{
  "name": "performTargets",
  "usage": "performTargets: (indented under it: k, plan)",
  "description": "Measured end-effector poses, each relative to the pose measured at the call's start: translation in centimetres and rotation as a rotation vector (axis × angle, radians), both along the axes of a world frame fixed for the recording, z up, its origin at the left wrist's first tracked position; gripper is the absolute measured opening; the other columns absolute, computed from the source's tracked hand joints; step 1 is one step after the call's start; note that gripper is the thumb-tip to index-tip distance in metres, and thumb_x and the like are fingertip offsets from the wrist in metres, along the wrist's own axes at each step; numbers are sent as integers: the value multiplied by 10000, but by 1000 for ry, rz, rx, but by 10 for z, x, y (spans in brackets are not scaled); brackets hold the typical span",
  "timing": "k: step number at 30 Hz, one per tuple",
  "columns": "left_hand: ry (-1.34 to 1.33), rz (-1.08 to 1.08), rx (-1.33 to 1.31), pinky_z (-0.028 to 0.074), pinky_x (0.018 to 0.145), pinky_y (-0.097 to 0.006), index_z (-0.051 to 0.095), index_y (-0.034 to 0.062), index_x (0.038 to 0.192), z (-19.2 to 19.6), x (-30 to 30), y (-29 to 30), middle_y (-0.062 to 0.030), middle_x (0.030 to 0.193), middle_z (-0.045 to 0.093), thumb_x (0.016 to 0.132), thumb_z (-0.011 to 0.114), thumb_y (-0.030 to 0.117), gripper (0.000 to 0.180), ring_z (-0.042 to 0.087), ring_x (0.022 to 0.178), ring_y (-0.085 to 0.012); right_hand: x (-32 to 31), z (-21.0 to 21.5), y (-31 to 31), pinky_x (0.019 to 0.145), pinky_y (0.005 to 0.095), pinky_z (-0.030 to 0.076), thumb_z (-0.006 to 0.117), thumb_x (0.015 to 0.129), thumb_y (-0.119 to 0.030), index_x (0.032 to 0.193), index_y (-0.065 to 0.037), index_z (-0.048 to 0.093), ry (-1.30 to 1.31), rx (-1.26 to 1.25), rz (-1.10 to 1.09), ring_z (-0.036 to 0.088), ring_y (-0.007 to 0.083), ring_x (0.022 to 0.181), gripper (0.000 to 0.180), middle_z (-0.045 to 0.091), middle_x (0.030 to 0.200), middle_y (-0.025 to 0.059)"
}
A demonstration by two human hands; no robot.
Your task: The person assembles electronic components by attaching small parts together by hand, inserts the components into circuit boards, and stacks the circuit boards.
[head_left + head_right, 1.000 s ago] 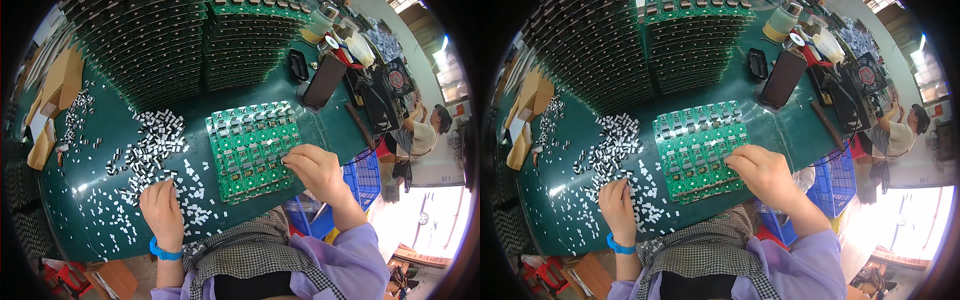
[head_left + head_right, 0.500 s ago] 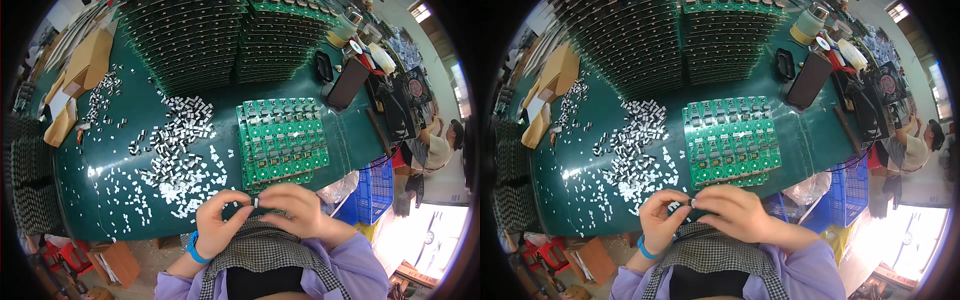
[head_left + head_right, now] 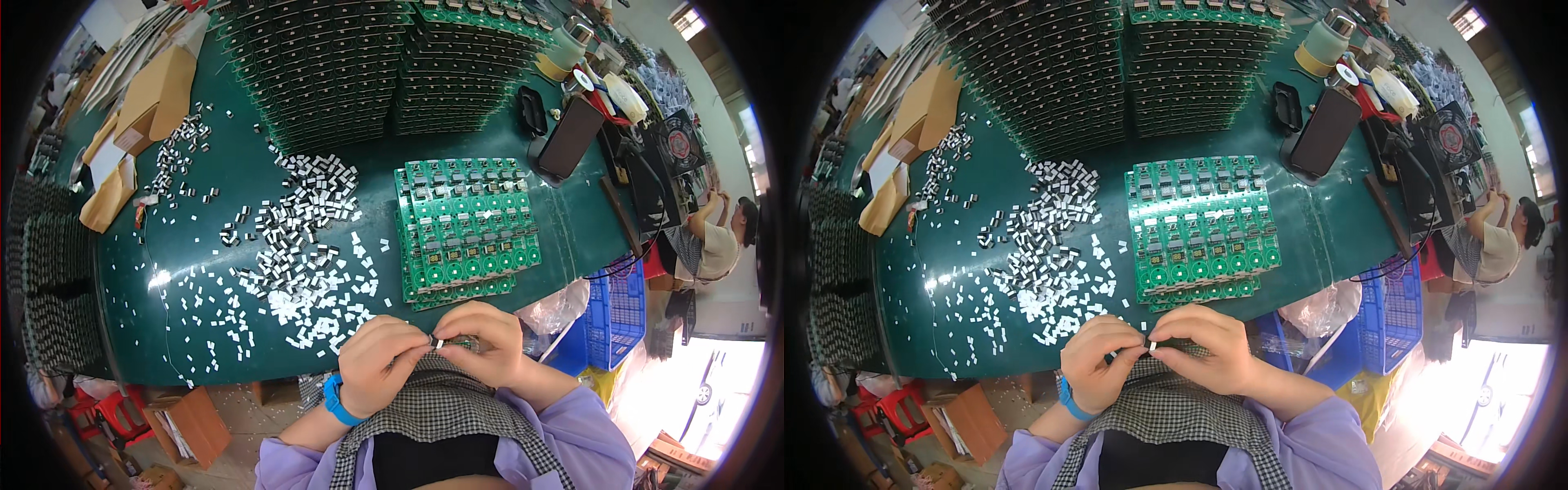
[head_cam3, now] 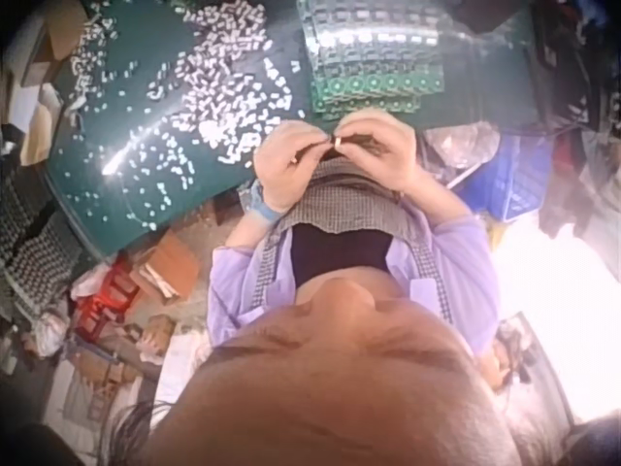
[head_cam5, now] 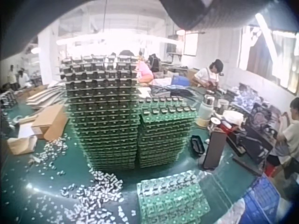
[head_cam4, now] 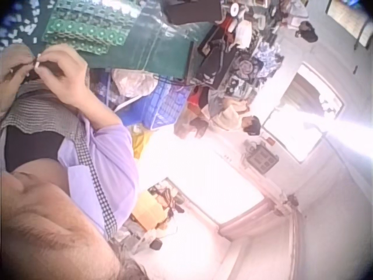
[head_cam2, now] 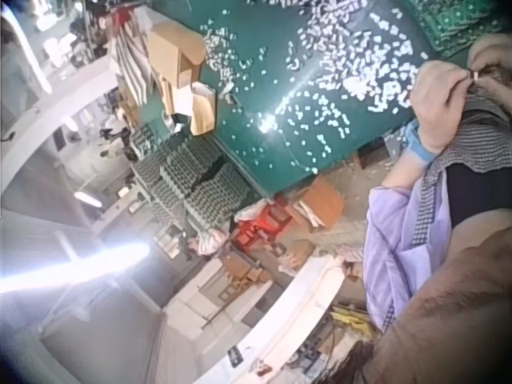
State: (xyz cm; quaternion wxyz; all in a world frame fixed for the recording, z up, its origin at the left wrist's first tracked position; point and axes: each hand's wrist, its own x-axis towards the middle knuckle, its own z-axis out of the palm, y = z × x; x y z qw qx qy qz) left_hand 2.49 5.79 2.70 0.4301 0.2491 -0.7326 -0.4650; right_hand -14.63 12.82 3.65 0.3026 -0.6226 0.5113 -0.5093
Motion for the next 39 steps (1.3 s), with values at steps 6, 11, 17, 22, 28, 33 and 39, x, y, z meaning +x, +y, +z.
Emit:
performTargets:
  k: [6,11,17,22,28,33,39]
  plan:
    - [13,-57,-86,489,628,-332,635,0,820,-6,-3,-1,-101,774,632,700,712,-17,144,608,702,-267,-5,1,-3,698,312,520,763,679,6,925,-10,650,4,36,52,642,230,828,271,642,917,109]
    - [25,-141,-55,490,635,-334,629,-4,829,-7,-2,1,-110,786,630,712,709,-6,141,606,704,-271,-11,4,-7,667,303,524,771,673,9,908,-5,655,8,17,168,650,229,796,263,650,897,112]
    - [-35,-27,-47,499,667,-342,646,3,864,0,-8,-2,-111,815,660,716,717,-20,166,630,739,-273,-5,-1,1,605,281,549,770,677,9,899,14,671,101,-137,-45,674,231,710,243,674,848,124]
    - [-37,-10,-171,519,642,-327,654,-1,815,-8,-9,-2,-115,823,671,664,738,-27,175,652,751,-268,-6,-3,2,606,285,550,765,668,23,885,14,673,216,-173,-66,672,225,716,236,672,858,126]
    - [-122,-73,-246,495,659,-362,638,24,814,-12,-9,-19,-105,808,647,655,692,-38,179,627,737,-274,-21,5,0,643,297,546,755,668,25,891,4,675,251,-94,-206,665,233,753,238,667,861,121]
    - [-835,455,-287,371,884,-433,576,2,1093,-21,13,-51,-171,1042,554,825,582,41,272,495,980,-347,-85,26,-17,652,324,518,708,709,29,886,-14,666,583,-45,-401,631,237,770,187,642,871,91]
    - [-876,471,-342,365,899,-431,593,7,1013,-39,18,-60,-115,973,561,799,620,37,218,511,926,-288,-103,28,-16,616,317,515,687,695,21,900,-35,664,764,-15,-312,627,237,760,213,619,865,78]
